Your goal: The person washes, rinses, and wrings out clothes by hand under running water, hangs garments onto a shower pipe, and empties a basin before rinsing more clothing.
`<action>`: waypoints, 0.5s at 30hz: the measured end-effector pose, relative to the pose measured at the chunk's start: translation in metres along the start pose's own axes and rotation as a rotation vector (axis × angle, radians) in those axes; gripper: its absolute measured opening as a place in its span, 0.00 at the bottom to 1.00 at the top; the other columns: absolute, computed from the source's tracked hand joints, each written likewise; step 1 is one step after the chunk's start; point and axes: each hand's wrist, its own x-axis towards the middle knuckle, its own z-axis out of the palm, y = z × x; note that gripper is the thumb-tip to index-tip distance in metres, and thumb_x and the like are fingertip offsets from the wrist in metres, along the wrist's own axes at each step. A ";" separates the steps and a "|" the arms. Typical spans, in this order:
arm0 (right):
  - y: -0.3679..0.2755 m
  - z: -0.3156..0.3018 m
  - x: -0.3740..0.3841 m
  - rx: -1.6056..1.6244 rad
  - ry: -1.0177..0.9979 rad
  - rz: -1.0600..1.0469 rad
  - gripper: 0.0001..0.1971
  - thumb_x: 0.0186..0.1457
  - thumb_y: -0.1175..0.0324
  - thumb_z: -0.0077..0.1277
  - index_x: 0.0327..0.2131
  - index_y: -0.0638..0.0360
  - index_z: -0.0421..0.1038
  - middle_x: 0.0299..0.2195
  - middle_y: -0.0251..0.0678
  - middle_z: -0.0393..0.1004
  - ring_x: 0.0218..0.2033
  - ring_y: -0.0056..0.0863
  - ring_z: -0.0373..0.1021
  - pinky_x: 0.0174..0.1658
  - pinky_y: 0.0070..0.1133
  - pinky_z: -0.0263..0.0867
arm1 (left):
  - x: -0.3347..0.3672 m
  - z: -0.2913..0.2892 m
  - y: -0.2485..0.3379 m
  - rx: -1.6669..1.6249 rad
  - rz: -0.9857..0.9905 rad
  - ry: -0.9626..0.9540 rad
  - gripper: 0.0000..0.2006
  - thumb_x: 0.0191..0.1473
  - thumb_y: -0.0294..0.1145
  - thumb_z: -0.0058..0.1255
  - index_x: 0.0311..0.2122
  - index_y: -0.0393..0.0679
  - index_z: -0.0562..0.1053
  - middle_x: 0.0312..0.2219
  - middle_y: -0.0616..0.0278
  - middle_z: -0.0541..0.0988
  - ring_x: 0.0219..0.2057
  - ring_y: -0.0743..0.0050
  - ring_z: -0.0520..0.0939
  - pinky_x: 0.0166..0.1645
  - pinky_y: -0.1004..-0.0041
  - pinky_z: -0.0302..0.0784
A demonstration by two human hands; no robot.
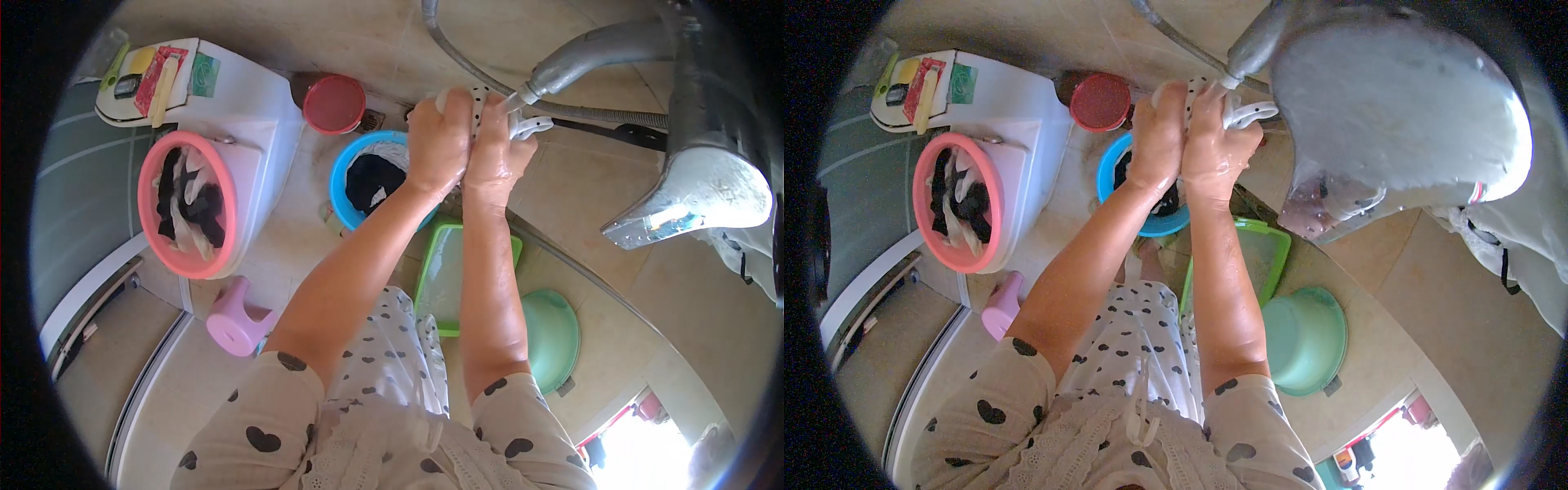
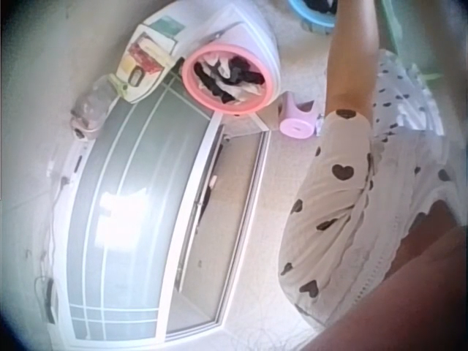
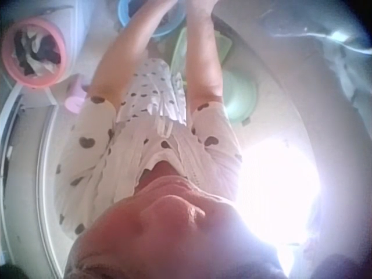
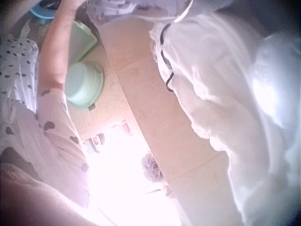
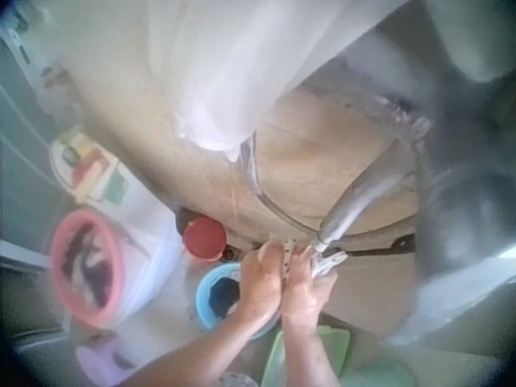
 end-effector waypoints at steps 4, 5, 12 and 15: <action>0.003 0.000 0.001 0.018 0.009 0.085 0.18 0.48 0.57 0.50 0.33 0.65 0.68 0.25 0.28 0.65 0.26 0.17 0.60 0.28 0.18 0.58 | -0.001 0.004 0.013 -0.473 -0.407 -0.042 0.26 0.54 0.53 0.34 0.25 0.37 0.70 0.20 0.56 0.73 0.22 0.75 0.70 0.29 0.71 0.66; 0.001 0.002 0.000 0.206 -0.008 0.087 0.19 0.48 0.59 0.51 0.36 0.67 0.66 0.29 0.32 0.66 0.29 0.18 0.61 0.34 0.19 0.58 | -0.001 0.005 0.017 -0.726 -0.533 -0.007 0.27 0.54 0.56 0.31 0.29 0.40 0.71 0.25 0.57 0.75 0.26 0.75 0.72 0.33 0.73 0.68; 0.000 0.006 -0.016 0.048 -0.200 -0.245 0.19 0.49 0.58 0.51 0.38 0.64 0.65 0.31 0.33 0.66 0.33 0.20 0.61 0.40 0.19 0.59 | 0.003 -0.005 0.020 -0.782 -0.719 -0.187 0.36 0.53 0.65 0.17 0.36 0.41 0.69 0.28 0.62 0.74 0.32 0.70 0.74 0.40 0.70 0.68; 0.006 0.002 -0.010 -0.032 -0.079 -0.136 0.16 0.46 0.59 0.53 0.24 0.65 0.67 0.18 0.27 0.65 0.22 0.16 0.57 0.26 0.19 0.56 | 0.005 -0.002 -0.018 -0.269 -0.416 -0.216 0.23 0.53 0.51 0.35 0.32 0.36 0.69 0.24 0.52 0.75 0.29 0.57 0.76 0.35 0.63 0.69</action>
